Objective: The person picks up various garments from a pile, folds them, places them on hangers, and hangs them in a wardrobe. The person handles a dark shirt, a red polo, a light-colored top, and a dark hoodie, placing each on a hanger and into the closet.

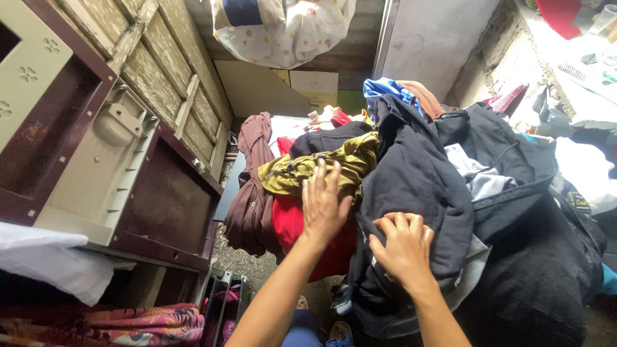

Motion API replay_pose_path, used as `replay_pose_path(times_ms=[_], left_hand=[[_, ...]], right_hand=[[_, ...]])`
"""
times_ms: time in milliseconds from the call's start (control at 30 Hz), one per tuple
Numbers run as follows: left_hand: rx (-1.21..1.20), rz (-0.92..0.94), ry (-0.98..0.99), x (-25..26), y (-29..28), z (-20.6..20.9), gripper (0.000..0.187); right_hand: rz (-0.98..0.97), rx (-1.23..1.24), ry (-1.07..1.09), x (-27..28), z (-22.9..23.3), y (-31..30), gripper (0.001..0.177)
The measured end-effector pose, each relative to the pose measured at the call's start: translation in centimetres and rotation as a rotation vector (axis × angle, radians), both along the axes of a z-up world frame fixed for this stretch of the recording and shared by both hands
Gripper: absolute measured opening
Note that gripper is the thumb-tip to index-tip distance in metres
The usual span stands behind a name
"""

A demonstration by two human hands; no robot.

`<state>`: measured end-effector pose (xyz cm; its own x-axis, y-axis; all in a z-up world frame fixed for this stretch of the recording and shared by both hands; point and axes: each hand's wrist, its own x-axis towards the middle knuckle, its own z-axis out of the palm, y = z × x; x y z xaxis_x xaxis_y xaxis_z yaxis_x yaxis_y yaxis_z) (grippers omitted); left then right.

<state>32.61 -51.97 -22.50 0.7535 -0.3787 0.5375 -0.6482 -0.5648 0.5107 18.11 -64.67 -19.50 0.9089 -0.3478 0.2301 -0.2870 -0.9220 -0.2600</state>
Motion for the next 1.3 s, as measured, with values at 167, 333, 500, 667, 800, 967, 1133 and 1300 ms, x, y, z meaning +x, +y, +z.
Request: replay_pose_path(times_ms=[167, 333, 500, 667, 800, 967, 1133, 1300], left_hand=[[0.187, -0.125, 0.159, 2.9, 0.8, -3.5, 0.026], [0.333, -0.549, 0.408, 1.4, 3.2, -5.4, 0.017], [0.107, -0.403, 0.262, 4.5, 5.4, -3.3, 0.013], [-0.055, -0.106, 0.198, 8.0, 4.0, -1.5, 0.046], [0.044, -0.095, -0.226, 8.8, 2.5, -1.6, 0.070], [0.288, -0.454, 0.384, 8.7, 2.8, -2.3, 0.039], [0.281, -0.436, 0.525, 10.8, 5.0, -2.0, 0.039], [-0.159, -0.305, 0.637, 15.8, 9.4, -1.6, 0.027]], right_hand=[[-0.056, 0.294, -0.107, 1.8, 1.0, 0.6, 0.035], [-0.002, 0.305, -0.336, 6.9, -0.2, 1.6, 0.056], [-0.171, -0.020, -0.101, 12.3, -2.8, 2.7, 0.093], [-0.221, 0.046, 0.093, 13.0, -3.9, 3.2, 0.034], [-0.170, 0.188, 0.232, 12.1, -3.2, 2.6, 0.025], [-0.116, 0.349, 0.021, 11.4, -2.5, 1.4, 0.027], [-0.194, 0.465, -0.317, 13.5, -3.2, 2.4, 0.050], [-0.175, 0.155, 0.107, 15.9, -4.9, 3.7, 0.104]])
